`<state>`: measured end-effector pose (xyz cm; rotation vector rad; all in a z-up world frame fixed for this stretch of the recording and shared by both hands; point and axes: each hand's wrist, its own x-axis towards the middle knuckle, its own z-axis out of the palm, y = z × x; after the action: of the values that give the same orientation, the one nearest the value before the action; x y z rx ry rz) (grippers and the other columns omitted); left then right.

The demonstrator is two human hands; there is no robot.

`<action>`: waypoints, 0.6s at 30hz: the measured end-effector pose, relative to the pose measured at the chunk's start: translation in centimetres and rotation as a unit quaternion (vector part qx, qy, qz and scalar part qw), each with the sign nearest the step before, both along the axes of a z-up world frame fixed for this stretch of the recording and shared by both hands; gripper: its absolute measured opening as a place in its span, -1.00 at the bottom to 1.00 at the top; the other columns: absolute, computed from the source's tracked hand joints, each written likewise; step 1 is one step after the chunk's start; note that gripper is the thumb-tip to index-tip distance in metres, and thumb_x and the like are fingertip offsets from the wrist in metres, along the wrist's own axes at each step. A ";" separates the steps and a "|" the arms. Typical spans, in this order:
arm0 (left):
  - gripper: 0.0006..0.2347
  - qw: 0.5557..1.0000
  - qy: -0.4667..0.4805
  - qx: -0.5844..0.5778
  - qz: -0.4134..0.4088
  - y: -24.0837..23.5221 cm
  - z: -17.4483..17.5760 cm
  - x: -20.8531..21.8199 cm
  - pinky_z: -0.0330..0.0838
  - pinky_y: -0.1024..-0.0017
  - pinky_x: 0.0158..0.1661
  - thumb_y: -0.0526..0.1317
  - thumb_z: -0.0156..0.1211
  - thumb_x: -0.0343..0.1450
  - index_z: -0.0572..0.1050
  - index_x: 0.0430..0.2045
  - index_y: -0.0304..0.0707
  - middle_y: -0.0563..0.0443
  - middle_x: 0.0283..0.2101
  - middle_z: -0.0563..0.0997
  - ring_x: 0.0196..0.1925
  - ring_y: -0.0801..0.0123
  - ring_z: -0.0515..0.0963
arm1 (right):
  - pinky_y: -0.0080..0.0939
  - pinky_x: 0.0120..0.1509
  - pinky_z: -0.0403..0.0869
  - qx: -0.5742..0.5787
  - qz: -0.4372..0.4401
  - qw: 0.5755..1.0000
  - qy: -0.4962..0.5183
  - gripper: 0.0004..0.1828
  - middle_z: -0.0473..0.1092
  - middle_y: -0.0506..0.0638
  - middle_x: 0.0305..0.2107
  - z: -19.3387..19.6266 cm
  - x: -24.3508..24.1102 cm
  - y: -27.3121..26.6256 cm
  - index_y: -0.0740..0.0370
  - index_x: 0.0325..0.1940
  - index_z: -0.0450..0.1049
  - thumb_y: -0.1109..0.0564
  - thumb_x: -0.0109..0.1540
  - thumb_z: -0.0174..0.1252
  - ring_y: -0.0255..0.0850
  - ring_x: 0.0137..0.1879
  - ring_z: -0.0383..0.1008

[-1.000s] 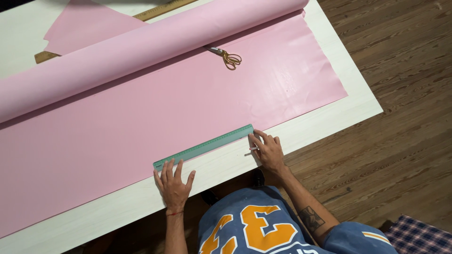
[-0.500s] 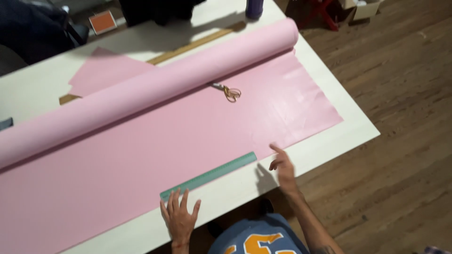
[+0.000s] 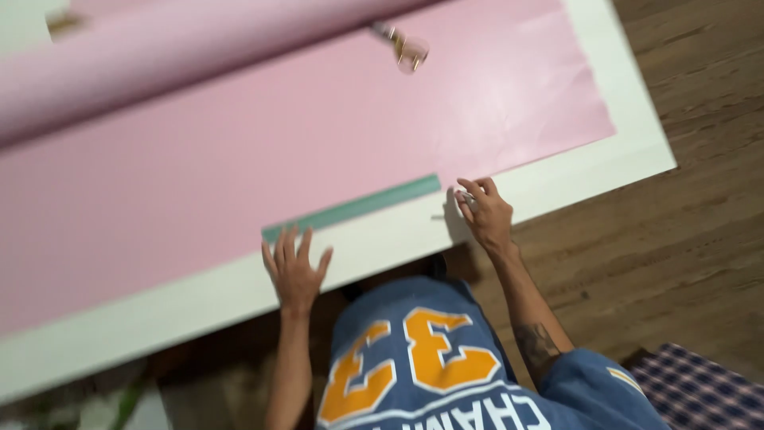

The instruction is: Measuring and marking pink leather with a ruler and pencil on a table.

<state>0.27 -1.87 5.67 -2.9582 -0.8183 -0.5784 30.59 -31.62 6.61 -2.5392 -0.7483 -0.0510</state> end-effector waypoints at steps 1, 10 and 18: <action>-0.50 1.000 -0.016 0.005 -0.005 0.7 -0.3 0.6 0.06 -0.16 0.44 0.32 0.17 0.43 0.60 0.09 0.05 -0.02 0.20 0.57 0.35 0.16 0.48 | -0.25 -0.28 0.57 -0.050 0.044 0.996 -0.058 -0.60 0.43 -0.26 -0.12 -1.7 -0.2 0.5 -0.43 0.24 0.54 -0.23 0.30 0.30 -0.28 -0.35 0.58; -0.48 0.999 -0.017 -0.045 -0.007 1.6 0.5 -1.3 0.01 -0.25 0.43 0.32 0.13 0.49 0.62 0.12 -0.04 -0.11 0.24 0.55 0.37 0.01 0.47 | -0.17 -0.34 0.50 -0.059 0.155 0.967 -0.196 -0.57 0.39 -0.11 -0.29 -2.5 -1.8 1.6 -0.20 0.33 0.55 -0.08 0.36 0.18 -0.17 -0.45 0.47; -0.50 0.999 -0.011 -0.044 -0.011 2.9 0.3 -2.8 0.00 -0.24 0.44 0.27 0.18 0.51 0.62 0.13 -0.07 -0.13 0.26 0.54 0.39 0.01 0.45 | -0.16 -0.34 0.47 -0.040 0.163 0.969 -0.179 -0.66 0.39 -0.09 -0.32 -1.2 -3.1 2.9 -0.15 0.25 0.61 -0.04 0.38 0.19 -0.18 -0.46 0.46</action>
<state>-2.53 0.98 5.99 -3.0505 -0.8351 -0.5910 27.49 -28.70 5.41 -2.4742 -1.3237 -0.3831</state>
